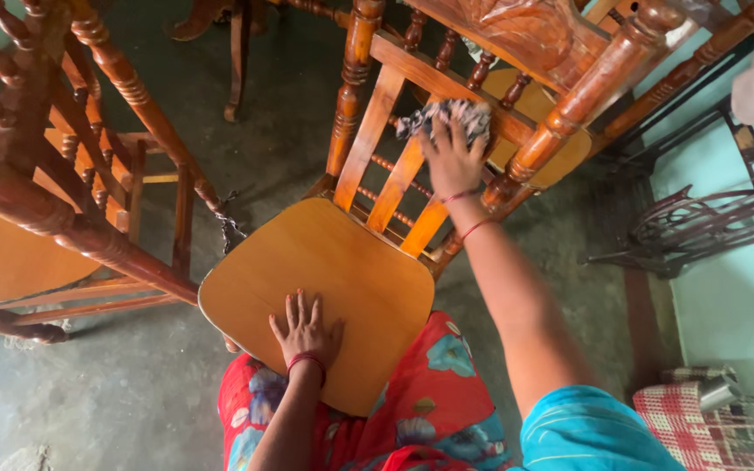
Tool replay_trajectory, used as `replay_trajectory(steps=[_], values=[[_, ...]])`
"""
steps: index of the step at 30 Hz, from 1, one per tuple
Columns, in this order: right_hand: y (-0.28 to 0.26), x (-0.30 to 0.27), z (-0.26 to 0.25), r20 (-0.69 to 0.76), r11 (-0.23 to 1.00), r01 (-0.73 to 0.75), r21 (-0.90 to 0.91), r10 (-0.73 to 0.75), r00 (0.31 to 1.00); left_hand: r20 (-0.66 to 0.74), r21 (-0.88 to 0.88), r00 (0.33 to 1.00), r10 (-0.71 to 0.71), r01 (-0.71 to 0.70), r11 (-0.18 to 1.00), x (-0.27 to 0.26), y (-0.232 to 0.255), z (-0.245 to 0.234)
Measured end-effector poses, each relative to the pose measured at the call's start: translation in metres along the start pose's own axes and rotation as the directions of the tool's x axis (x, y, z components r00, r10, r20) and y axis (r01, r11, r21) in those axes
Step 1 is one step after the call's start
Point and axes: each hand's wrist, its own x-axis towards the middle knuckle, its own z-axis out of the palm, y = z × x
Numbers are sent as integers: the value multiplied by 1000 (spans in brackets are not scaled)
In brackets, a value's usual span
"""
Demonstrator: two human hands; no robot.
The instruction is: The person wipes a wooden chair with a patterned cloth, cleaning the backrest, seat, and legs. The person moves the chair slightly to access different parts and continues wiping until the entire chair is cleaned.
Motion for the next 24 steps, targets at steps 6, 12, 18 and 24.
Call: replay_trajectory(steps=[6, 12, 18, 24], values=[[-8, -29, -20, -142, 999, -26, 31, 30, 989, -33, -18, 999, 3, -3, 1000, 1, -1, 6], [-96, -110, 23, -11, 992, 65, 107, -64, 998, -47, -31, 999, -3, 1, 1000, -2, -3, 13], [-141, -161, 25, 183, 931, 85, 355, -159, 970, -39, -43, 999, -7, 6, 999, 1, -1, 7], [-115, -133, -24, 448, 520, -309, 796, -163, 879, -36, -35, 999, -15, 14, 999, 1, -2, 9]])
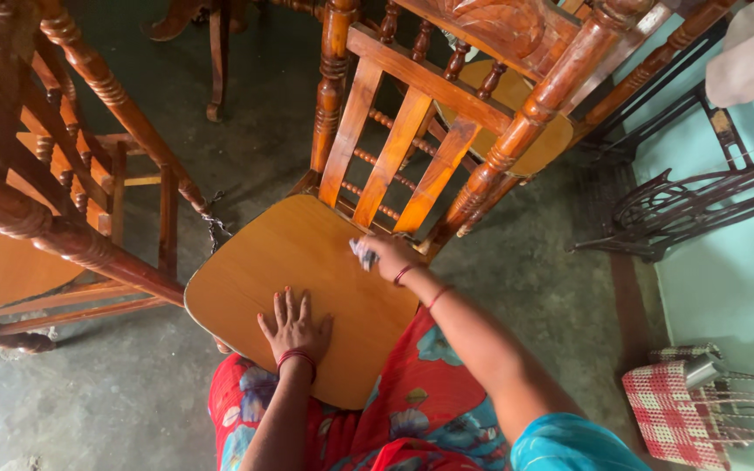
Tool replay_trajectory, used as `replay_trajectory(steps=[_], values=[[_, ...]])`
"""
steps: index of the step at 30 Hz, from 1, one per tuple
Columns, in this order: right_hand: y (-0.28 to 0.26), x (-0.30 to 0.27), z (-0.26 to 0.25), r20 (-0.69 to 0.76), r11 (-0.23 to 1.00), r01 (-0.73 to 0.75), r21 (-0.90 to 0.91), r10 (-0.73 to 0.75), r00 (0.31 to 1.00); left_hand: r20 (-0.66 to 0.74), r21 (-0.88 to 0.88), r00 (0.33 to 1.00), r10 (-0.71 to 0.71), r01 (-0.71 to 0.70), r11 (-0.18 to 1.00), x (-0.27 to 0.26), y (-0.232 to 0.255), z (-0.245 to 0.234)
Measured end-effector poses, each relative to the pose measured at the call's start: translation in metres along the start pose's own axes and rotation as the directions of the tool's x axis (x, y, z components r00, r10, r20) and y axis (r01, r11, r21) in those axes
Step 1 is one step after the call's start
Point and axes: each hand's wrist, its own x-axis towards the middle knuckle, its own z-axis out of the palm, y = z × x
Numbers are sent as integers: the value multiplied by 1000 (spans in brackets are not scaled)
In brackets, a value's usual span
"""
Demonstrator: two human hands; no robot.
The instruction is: The person wipes a wooden chair with a patterned cloth, cleaning the backrest, seat, and legs. The person moves the chair slightly to access different parts and continues wiping until the entire chair is cleaned.
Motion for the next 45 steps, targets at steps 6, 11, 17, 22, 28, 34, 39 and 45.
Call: replay_trajectory(steps=[6, 11, 17, 22, 28, 34, 39, 45], values=[[-5, 13, -138, -590, 899, -256, -354, -2, 807, -4, 7, 1000, 13, -13, 1000, -1, -1, 2], [32, 30, -148, -620, 792, -304, -529, -116, 776, 6, 13, 1000, 1, -1, 1000, -1, 1, 1], [46, -1, -31, -543, 830, -264, -492, -56, 838, 2, 20, 1000, 12, -12, 1000, 1, 1, 2], [51, -36, 48, -434, 881, -176, -439, -37, 900, -5, 7, 1000, 14, -14, 1000, 0, -1, 7], [57, -45, 65, -234, 890, -97, -446, -12, 972, 5, 54, 1000, 11, -11, 998, -1, -8, 17], [23, -51, 27, -96, 944, -27, -329, -6, 995, 248, 53, 969, -9, -4, 999, -15, 40, 5], [-30, -37, -65, -96, 973, -180, -145, 168, 981, 408, 62, 899, 163, -205, 977, -57, 90, 13], [-66, -7, -268, -767, 891, -19, -454, -380, 517, 512, 17, 840, 182, -222, 975, -70, 95, -9]])
